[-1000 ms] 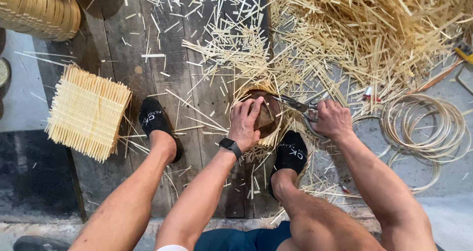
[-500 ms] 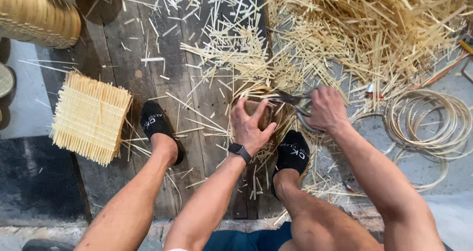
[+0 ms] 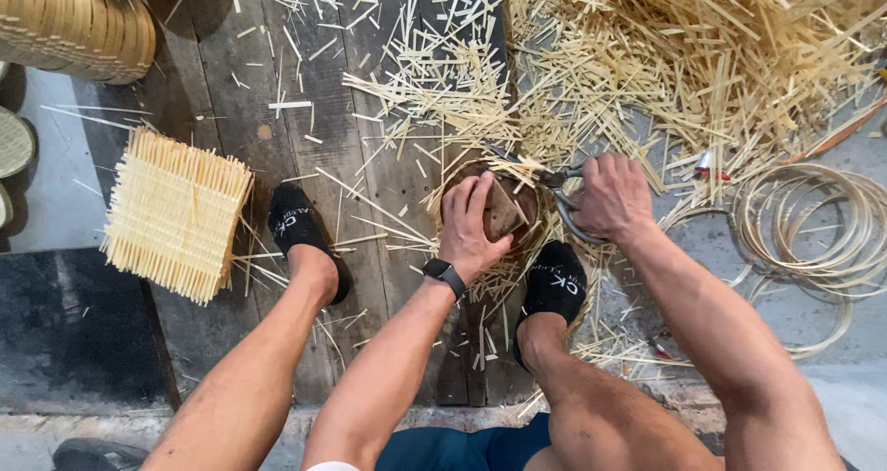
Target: The person sits on the floor of a bamboo workshop and trims bamboo strips to length with shears, then fits and presses the trimmed strips into a round woven bamboo tray, repeating the trim-and-fit cycle and setting finished woven mats aside.
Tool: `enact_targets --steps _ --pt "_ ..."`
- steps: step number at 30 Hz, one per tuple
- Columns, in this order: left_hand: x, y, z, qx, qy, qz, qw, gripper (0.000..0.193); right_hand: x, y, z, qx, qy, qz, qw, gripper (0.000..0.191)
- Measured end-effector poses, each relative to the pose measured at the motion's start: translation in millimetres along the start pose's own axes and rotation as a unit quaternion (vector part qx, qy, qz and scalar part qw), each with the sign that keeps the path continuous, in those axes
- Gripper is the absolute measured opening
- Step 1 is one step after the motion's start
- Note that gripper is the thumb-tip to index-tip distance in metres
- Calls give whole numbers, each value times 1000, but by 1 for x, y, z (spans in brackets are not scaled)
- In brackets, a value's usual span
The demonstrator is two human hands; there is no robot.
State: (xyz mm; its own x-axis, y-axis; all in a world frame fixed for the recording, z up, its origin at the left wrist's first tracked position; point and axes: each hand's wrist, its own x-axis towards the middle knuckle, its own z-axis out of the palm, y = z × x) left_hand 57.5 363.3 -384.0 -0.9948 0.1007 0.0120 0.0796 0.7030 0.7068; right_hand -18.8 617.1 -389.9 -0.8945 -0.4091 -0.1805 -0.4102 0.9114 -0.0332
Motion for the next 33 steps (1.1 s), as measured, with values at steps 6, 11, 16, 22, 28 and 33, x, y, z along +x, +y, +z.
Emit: enact_targets --steps 6,11,16,22,28,33 --pt "6 -11 -18 15 -79 42 996 107 2 6 -2 1 -91 5 996 48" --pt "17 -5 -29 31 -162 69 984 108 10 0 1 -24 -60 -16 998 66" --pt "4 7 -27 -23 -22 12 999 110 7 5 -1 23 -104 9 994 42" --pt "-7 9 -4 -13 0 -18 1000 109 5 2 2 21 -23 -16 999 62" --pt "-6 0 -10 0 -34 -31 999 105 2 0 4 -13 -75 12 997 36" --pt "-3 2 -13 -8 -32 -19 999 104 5 -3 -1 6 -37 -14 999 49"
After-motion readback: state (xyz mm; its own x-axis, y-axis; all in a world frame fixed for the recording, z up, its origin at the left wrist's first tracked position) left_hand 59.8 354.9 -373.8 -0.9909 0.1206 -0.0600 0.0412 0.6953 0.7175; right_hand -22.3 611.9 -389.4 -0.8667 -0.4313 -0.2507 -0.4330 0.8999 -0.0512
